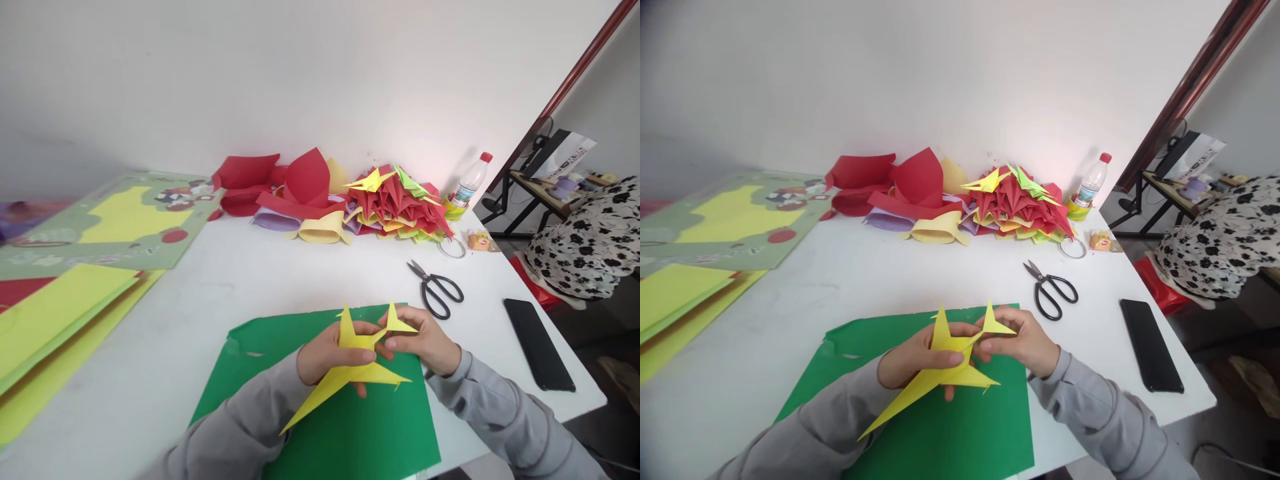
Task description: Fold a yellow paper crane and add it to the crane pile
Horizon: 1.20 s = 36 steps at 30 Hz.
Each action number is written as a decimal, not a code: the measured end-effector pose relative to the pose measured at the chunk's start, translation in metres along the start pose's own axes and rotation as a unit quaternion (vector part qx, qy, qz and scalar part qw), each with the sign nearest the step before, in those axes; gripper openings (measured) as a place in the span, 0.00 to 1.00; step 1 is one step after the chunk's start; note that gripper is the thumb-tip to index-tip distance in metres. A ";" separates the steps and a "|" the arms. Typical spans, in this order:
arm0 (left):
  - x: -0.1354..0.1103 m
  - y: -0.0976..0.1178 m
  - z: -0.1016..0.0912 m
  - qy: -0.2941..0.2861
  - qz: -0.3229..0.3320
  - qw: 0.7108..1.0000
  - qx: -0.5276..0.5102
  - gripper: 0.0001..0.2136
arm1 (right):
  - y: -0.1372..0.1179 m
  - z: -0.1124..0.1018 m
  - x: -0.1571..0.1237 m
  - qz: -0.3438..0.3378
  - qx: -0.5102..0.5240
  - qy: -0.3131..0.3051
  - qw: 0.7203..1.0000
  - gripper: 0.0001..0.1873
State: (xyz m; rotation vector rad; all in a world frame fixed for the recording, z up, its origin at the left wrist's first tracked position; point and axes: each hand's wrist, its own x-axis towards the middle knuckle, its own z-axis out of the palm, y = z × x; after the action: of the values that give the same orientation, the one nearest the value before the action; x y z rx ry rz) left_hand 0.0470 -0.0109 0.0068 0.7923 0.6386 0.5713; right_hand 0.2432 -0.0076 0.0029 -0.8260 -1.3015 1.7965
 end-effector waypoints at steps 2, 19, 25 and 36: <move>0.000 0.000 0.000 -0.016 -0.004 1.000 0.001 0.18 | -0.001 0.003 -0.001 -0.015 -0.032 0.000 0.999 0.11; 0.016 -0.011 -0.018 0.163 0.070 0.970 -0.164 0.05 | 0.000 -0.001 -0.001 -0.212 -0.215 0.369 0.879 0.10; 0.011 -0.023 0.011 0.230 0.260 0.937 0.029 0.11 | 0.007 -0.003 -0.001 -0.258 -0.305 0.374 0.837 0.10; 0.013 -0.024 0.007 0.171 0.270 0.945 0.072 0.11 | 0.007 0.004 -0.008 -0.320 -0.422 0.358 0.769 0.04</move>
State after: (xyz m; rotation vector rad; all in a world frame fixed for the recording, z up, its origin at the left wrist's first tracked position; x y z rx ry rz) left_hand 0.0660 -0.0191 -0.0127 1.0244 0.7892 1.1922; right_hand 0.2426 -0.0181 -0.0018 -1.1698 -1.5449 0.2098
